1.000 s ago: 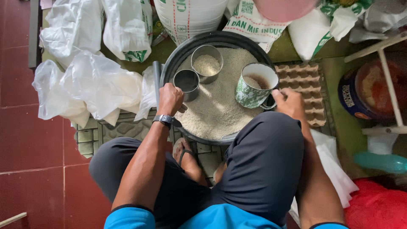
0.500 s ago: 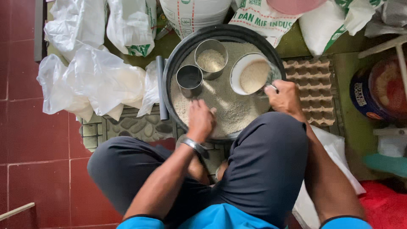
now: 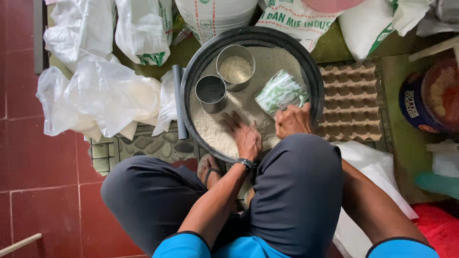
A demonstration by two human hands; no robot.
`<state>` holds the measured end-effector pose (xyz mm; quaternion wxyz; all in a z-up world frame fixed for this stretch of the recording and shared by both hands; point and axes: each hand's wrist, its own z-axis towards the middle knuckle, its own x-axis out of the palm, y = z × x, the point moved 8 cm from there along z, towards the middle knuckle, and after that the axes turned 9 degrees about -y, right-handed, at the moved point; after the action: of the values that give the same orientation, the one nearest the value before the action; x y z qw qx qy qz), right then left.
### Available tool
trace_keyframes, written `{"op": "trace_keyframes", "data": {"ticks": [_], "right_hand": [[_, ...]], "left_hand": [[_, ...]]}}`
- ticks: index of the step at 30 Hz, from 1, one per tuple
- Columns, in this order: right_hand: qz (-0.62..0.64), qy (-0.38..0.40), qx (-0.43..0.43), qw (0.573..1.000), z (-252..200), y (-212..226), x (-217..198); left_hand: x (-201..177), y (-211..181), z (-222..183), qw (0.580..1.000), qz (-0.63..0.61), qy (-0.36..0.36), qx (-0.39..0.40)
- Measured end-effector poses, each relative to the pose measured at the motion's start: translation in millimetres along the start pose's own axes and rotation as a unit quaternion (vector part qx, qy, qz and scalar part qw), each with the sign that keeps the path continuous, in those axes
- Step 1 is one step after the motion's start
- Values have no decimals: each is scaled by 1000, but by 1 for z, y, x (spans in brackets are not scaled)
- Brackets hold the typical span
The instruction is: The person scoops rice from a large bucket into cups and then pours the rice from the cups into small plastic bags.
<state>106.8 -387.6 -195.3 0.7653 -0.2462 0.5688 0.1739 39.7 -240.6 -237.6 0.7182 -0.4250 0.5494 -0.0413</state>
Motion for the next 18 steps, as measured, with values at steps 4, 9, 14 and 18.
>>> {"op": "trace_keyframes", "data": {"ticks": [4, 9, 14, 18], "right_hand": [[86, 46, 95, 991, -10, 0, 27], [318, 8, 144, 937, -11, -18, 5], [486, 44, 295, 822, -22, -38, -35], [531, 24, 297, 793, -41, -55, -11]], "left_hand": [[-41, -53, -5, 992, -111, -5, 63], [-23, -40, -3, 982, -185, 18, -17], [27, -44, -4, 964, -235, 93, 85], [29, -58, -3, 971, -125, 98, 179]]}}
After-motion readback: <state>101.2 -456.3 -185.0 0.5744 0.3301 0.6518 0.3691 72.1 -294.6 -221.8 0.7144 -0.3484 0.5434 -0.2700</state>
